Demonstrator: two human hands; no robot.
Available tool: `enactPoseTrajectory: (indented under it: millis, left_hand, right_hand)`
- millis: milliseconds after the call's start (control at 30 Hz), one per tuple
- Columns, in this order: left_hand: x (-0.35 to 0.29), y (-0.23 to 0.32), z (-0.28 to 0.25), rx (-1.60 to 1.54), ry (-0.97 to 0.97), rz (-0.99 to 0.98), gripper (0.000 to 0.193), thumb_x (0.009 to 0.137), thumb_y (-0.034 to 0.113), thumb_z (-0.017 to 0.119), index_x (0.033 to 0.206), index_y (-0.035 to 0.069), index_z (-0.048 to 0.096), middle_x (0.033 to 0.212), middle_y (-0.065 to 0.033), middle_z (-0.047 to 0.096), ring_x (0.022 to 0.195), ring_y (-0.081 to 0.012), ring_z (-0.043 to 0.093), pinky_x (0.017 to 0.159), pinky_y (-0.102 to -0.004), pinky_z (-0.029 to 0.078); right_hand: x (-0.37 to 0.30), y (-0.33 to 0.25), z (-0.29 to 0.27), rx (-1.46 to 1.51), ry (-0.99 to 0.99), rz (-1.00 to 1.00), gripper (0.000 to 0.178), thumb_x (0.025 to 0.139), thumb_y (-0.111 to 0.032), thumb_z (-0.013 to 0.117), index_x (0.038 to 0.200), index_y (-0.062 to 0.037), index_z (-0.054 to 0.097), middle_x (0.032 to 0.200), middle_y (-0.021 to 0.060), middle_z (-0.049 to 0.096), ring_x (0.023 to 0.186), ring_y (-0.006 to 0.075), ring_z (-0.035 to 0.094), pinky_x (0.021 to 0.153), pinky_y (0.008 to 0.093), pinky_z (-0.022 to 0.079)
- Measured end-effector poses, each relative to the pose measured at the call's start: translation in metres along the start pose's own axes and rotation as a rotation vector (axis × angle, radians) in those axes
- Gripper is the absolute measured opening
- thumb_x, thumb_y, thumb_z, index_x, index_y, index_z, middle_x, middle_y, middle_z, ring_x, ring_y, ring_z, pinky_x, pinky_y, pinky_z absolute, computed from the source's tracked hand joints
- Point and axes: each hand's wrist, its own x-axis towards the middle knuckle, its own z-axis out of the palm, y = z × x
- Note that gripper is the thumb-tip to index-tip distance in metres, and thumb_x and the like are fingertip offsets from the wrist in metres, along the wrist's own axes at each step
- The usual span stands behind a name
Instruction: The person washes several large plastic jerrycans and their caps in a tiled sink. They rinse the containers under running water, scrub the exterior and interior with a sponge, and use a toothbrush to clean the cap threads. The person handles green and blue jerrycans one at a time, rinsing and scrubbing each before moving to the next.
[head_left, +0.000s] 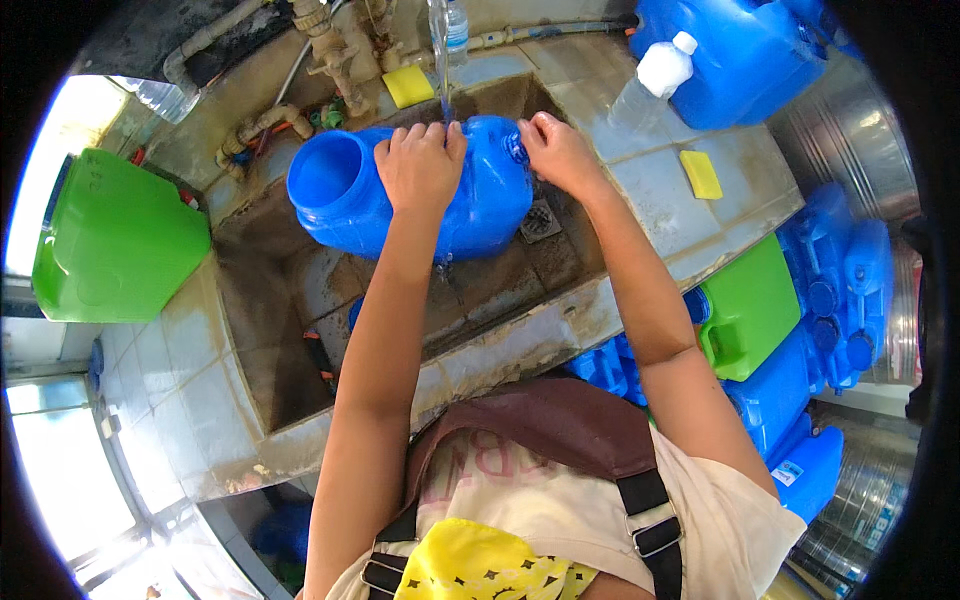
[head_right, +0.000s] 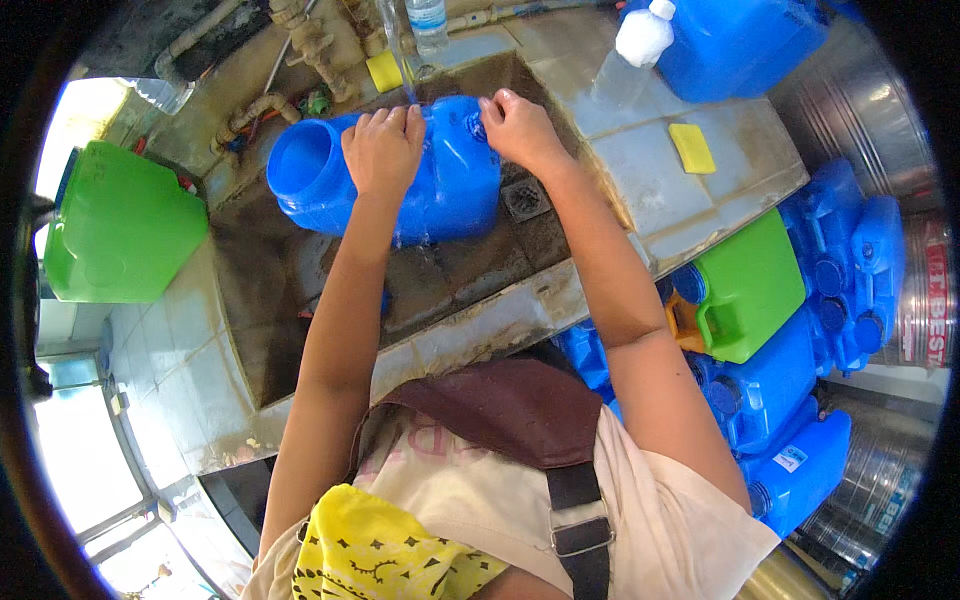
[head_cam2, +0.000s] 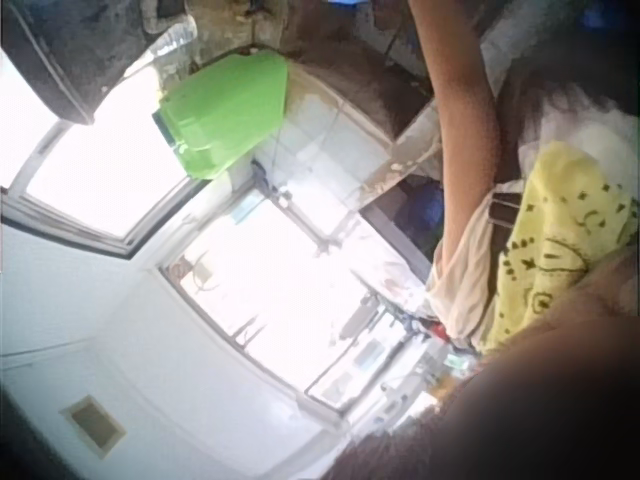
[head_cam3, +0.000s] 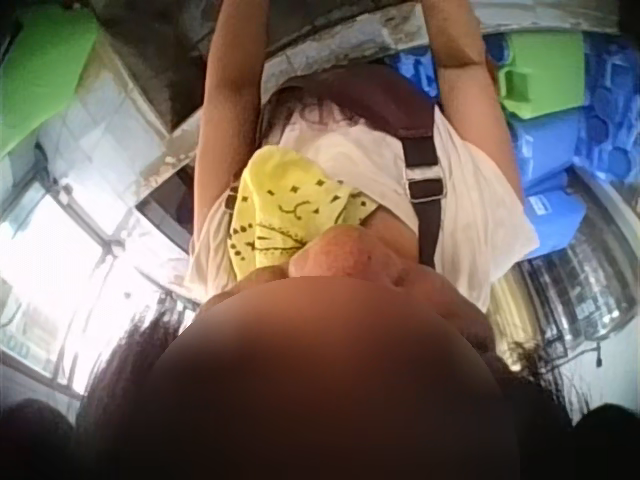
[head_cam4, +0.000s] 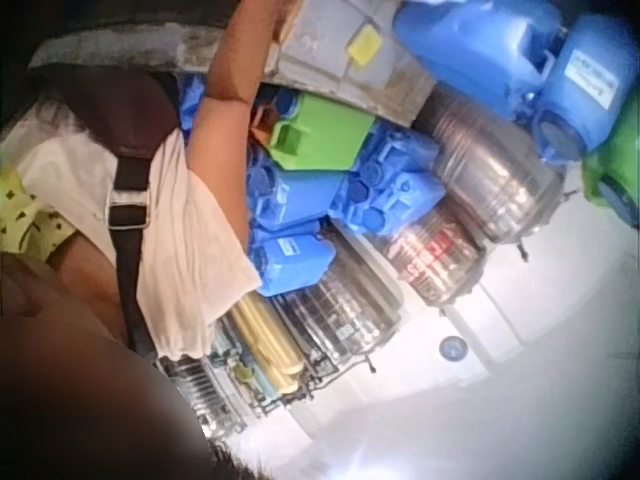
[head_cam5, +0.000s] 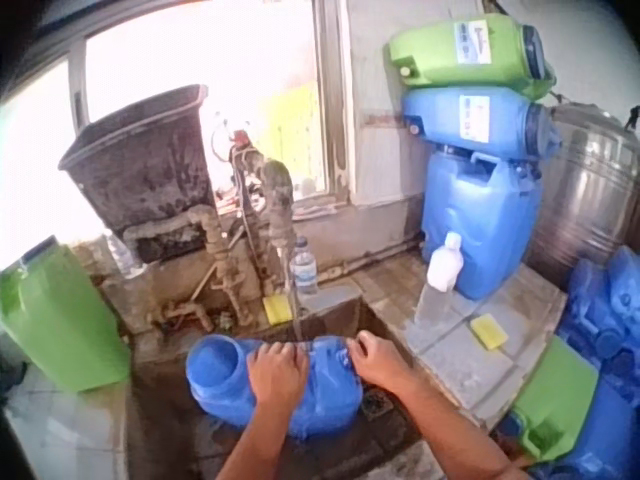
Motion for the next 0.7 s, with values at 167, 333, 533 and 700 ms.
enactPoseTrajectory:
  millis: [167, 333, 533, 700]
  left_hand:
    - [-0.001, -0.001, 0.000, -0.025, 0.032, -0.006, 0.036, 0.091, 0.036, 0.053, 0.071, 0.009, 0.066, 0.076, -0.0075, 0.066, 0.079, -0.0273, 0.061, 0.077, -0.0445, 0.041]
    - [0.001, 0.003, 0.002, 0.008, 0.027, -0.017, 0.036, 0.090, 0.035, 0.054, 0.070, 0.008, 0.067, 0.075, -0.0079, 0.066, 0.079, -0.0275, 0.061, 0.077, -0.0445, 0.042]
    - [0.001, 0.005, 0.001, -0.004, 0.033, -0.043, 0.037, 0.090, 0.036, 0.054, 0.070, 0.008, 0.068, 0.076, -0.0082, 0.067, 0.080, -0.0277, 0.062, 0.078, -0.0450, 0.042]
    - [0.002, 0.003, 0.002, -0.027, 0.030, -0.038, 0.038, 0.091, 0.036, 0.052, 0.070, 0.008, 0.068, 0.078, -0.0088, 0.068, 0.082, -0.0278, 0.062, 0.078, -0.0453, 0.042]
  right_hand:
    - [-0.005, 0.004, -0.011, 0.567, -0.182, -0.008, 0.026, 0.093, -0.027, 0.052, 0.104, -0.0047, 0.059, 0.073, 0.0053, 0.064, 0.068, 0.0175, 0.062, 0.061, 0.0249, 0.048]
    - [-0.010, -0.009, -0.013, 0.260, -0.070, 0.018, 0.021, 0.090, -0.025, 0.058, 0.104, -0.0083, 0.061, 0.081, 0.0063, 0.065, 0.072, 0.0170, 0.061, 0.065, 0.0289, 0.050]
    - [-0.008, -0.024, -0.014, 0.212, 0.044, -0.575, 0.026, 0.080, -0.020, 0.066, 0.101, -0.0055, 0.065, 0.098, 0.0138, 0.068, 0.093, 0.0319, 0.065, 0.084, 0.0396, 0.051]
    - [-0.007, -0.029, -0.016, 0.018, -0.056, -0.333, 0.019, 0.083, -0.012, 0.065, 0.101, -0.0053, 0.066, 0.105, 0.0112, 0.066, 0.103, 0.0259, 0.062, 0.090, 0.0361, 0.049]
